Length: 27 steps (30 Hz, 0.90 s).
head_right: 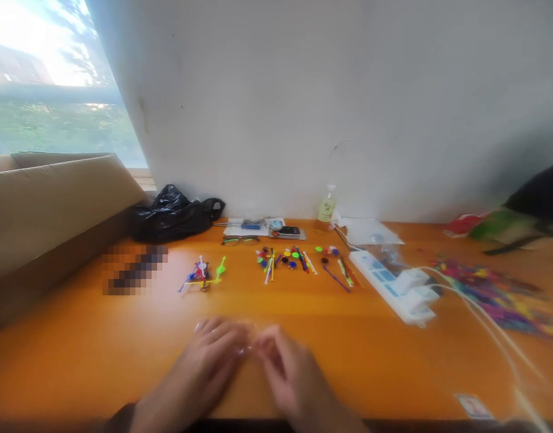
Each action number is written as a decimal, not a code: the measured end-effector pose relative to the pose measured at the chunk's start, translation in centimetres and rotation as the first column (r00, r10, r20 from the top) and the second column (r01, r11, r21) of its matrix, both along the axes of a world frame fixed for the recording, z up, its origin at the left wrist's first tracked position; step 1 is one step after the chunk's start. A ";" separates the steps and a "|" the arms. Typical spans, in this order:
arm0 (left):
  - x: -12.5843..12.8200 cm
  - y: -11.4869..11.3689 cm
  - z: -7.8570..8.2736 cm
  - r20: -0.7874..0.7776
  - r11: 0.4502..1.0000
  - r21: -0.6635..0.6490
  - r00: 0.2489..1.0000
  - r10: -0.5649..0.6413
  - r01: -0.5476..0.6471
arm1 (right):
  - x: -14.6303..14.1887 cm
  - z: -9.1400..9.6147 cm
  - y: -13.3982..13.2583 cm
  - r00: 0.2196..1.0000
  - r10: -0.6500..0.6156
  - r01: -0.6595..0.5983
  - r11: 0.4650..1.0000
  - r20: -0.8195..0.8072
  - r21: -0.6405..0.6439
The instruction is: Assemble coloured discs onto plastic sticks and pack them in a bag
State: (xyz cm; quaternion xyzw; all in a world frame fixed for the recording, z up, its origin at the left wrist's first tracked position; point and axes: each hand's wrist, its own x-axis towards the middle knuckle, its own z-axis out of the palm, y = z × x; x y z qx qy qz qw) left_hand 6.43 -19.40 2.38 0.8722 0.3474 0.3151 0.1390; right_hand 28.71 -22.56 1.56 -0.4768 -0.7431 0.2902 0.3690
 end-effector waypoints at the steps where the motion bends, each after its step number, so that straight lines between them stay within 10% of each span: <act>1: 0.1 0.1 -0.2 0.056 0.999 0.034 0.998 0.001 -0.003 | -0.1 0.0 0.0 0.999 -0.037 0.036 0.998 -0.017 -0.047; 9: -0.4 -0.4 0.4 0.330 0.930 0.366 0.938 -0.105 -0.025 | -1.5 2.7 -0.2 0.991 0.003 -0.009 0.999 -0.132 -0.046; 18: -1.4 -1.3 1.2 0.259 0.807 0.590 0.955 -0.147 -0.036 | -1.4 4.8 -1.4 0.937 0.017 -0.081 0.982 -0.348 -0.171; 27: -1.0 -2.3 1.7 0.347 0.891 0.423 0.938 0.009 -0.166 | -1.1 4.8 -1.6 0.891 0.056 -0.103 0.991 -0.452 -0.081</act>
